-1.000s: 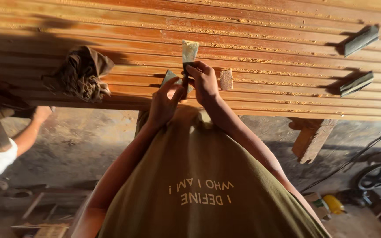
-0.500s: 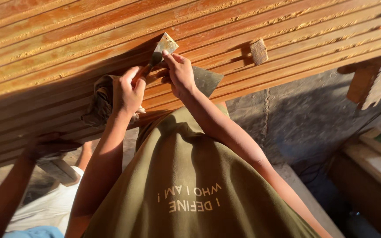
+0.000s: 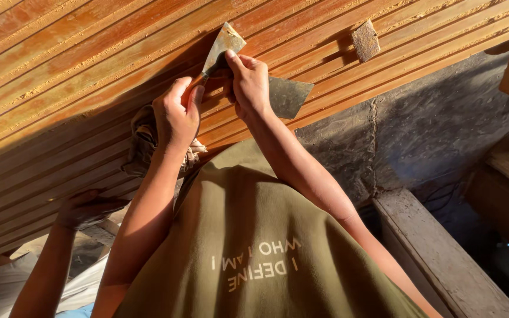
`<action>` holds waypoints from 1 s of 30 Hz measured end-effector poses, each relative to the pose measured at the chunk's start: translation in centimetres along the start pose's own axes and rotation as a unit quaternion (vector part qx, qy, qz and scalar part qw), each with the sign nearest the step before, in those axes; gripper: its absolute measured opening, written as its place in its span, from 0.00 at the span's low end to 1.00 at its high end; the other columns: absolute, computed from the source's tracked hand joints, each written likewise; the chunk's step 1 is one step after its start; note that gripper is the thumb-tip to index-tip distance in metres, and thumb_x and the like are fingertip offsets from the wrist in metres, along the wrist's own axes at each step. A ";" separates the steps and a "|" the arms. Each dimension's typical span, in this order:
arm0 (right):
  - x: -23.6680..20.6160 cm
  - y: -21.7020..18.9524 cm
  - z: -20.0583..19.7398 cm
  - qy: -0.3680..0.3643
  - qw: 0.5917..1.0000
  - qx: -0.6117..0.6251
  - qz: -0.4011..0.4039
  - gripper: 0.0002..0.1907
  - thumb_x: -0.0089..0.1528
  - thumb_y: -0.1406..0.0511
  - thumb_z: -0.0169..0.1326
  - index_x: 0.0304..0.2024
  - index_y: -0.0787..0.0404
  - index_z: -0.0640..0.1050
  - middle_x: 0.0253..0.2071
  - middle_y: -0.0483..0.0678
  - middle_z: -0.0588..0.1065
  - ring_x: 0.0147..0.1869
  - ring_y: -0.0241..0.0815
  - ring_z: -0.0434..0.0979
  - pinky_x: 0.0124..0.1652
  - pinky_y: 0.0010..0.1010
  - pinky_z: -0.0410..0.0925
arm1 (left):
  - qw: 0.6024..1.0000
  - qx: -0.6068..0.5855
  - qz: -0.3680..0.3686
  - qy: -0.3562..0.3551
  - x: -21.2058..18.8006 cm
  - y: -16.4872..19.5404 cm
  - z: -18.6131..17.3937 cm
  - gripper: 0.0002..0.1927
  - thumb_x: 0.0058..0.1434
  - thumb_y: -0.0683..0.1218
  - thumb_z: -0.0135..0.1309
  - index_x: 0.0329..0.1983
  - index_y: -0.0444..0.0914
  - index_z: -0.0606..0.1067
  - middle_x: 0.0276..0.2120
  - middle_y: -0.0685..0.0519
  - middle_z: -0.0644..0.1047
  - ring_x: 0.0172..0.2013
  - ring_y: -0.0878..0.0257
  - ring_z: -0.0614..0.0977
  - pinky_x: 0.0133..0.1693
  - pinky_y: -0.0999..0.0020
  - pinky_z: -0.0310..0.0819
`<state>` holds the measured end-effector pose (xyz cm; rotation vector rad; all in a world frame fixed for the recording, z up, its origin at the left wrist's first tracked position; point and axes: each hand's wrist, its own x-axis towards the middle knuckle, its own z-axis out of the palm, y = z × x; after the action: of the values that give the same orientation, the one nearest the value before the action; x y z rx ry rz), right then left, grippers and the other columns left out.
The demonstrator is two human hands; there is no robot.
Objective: The person sands a large wooden tabletop using a sanding block and a scraper, then wipes the surface with a cloth. The person repeats this cycle of scraping, sanding, and wiping across different sections of the table.
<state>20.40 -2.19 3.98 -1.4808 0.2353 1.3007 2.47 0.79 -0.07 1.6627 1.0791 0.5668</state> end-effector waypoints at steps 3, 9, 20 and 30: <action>0.0 -0.3 0.1 -0.005 1.000 0.007 0.009 0.18 0.71 0.62 0.50 0.32 0.69 0.78 0.24 0.54 0.81 0.14 0.31 0.64 0.13 0.24 0.56 | 1.000 0.002 -0.002 0.001 0.4 1.0 -0.2 0.11 0.72 0.39 0.56 0.51 0.25 0.74 0.43 0.37 0.79 0.43 0.44 0.82 0.49 0.57 0.76; 0.1 -0.5 0.2 0.004 0.998 0.059 0.019 0.15 0.70 0.64 0.51 0.34 0.70 0.78 0.26 0.53 0.80 0.14 0.31 0.64 0.13 0.24 0.54 | 0.996 0.069 -0.040 -0.048 1.3 4.2 -1.4 0.11 0.72 0.40 0.57 0.50 0.25 0.75 0.41 0.35 0.79 0.43 0.41 0.82 0.46 0.58 0.76; 0.3 -0.7 -0.1 -0.008 0.998 0.052 0.042 0.17 0.70 0.63 0.50 0.32 0.69 0.77 0.25 0.55 0.80 0.13 0.31 0.61 0.13 0.25 0.52 | 0.998 -0.001 -0.066 -0.019 1.2 4.0 -0.4 0.11 0.72 0.39 0.55 0.50 0.24 0.74 0.39 0.37 0.79 0.40 0.48 0.82 0.45 0.61 0.76; 0.5 -0.3 0.4 -0.032 0.997 0.060 0.036 0.16 0.70 0.63 0.49 0.34 0.70 0.78 0.27 0.55 0.81 0.14 0.32 0.63 0.13 0.25 0.53 | 0.998 -0.002 -0.061 0.000 1.2 3.6 -1.1 0.11 0.71 0.38 0.56 0.49 0.24 0.75 0.38 0.37 0.79 0.39 0.51 0.82 0.44 0.62 0.76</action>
<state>20.59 -1.51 3.89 -1.3367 0.3213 1.3654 3.51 2.13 3.46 1.5802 1.1701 0.4891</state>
